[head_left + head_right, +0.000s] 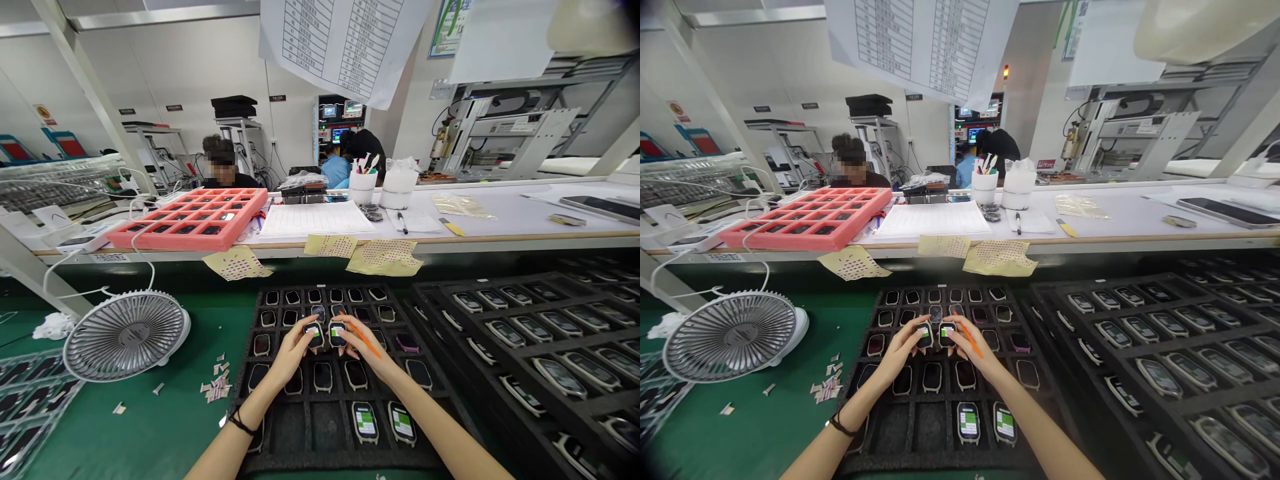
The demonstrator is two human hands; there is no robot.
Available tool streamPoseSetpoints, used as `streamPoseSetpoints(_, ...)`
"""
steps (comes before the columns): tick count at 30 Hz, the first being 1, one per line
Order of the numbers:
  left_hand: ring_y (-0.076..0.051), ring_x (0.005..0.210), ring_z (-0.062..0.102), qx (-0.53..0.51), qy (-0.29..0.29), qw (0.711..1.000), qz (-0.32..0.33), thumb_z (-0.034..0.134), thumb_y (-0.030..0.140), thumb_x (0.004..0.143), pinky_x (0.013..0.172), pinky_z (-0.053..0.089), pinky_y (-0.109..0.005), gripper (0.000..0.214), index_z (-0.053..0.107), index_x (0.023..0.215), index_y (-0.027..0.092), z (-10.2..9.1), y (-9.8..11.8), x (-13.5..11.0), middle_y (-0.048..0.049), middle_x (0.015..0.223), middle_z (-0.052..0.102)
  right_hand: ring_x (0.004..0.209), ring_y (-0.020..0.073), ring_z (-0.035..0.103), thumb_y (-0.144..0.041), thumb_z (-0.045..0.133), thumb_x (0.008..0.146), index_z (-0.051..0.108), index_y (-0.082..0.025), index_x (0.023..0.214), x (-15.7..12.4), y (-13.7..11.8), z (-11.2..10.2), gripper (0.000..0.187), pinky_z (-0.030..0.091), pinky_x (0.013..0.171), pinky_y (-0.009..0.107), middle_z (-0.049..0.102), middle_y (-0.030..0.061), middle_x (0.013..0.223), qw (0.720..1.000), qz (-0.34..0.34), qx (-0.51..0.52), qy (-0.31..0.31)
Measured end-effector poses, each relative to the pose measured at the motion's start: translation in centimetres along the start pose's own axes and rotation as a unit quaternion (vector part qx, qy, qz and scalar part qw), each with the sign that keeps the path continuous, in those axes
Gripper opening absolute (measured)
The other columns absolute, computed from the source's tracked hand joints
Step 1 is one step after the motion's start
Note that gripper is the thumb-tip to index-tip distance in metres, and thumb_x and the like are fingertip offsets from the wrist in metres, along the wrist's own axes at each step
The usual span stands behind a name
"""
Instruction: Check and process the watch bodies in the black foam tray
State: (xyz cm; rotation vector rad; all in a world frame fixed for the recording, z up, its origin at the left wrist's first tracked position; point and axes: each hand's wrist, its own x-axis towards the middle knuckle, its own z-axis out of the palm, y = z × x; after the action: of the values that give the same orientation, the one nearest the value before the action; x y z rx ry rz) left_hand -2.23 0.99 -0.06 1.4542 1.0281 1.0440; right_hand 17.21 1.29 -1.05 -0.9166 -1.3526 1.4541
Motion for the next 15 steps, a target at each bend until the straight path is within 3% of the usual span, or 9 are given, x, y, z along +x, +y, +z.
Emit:
streamPoseSetpoints(9,-0.02,0.091,0.058,-0.06,-0.033,0.998,0.012,0.066,0.04,0.077,0.075,0.048,-0.028,0.064,0.043,0.133,0.019,0.4,-0.4,0.0,-0.0108,0.117,0.058,0.047,0.0127,0.057,-0.049,0.055,0.084,0.059,-0.021,0.103,0.5,0.9,-0.4,0.034,0.025,0.037,0.021,0.058,-0.0006,0.068,1.0,0.007,-0.009,0.028)
streamPoseSetpoints(15,-0.017,0.082,0.059,-0.033,-0.016,0.999,0.014,0.061,0.044,0.08,0.07,0.051,-0.029,0.055,0.05,0.127,0.018,0.4,-0.4,0.0,-0.0104,0.114,0.06,0.048,0.0127,0.057,-0.047,0.054,0.085,0.059,-0.022,0.103,0.5,0.9,-0.4,0.031,0.024,0.036,0.021,0.056,-0.0009,0.068,1.0,0.002,-0.013,0.028)
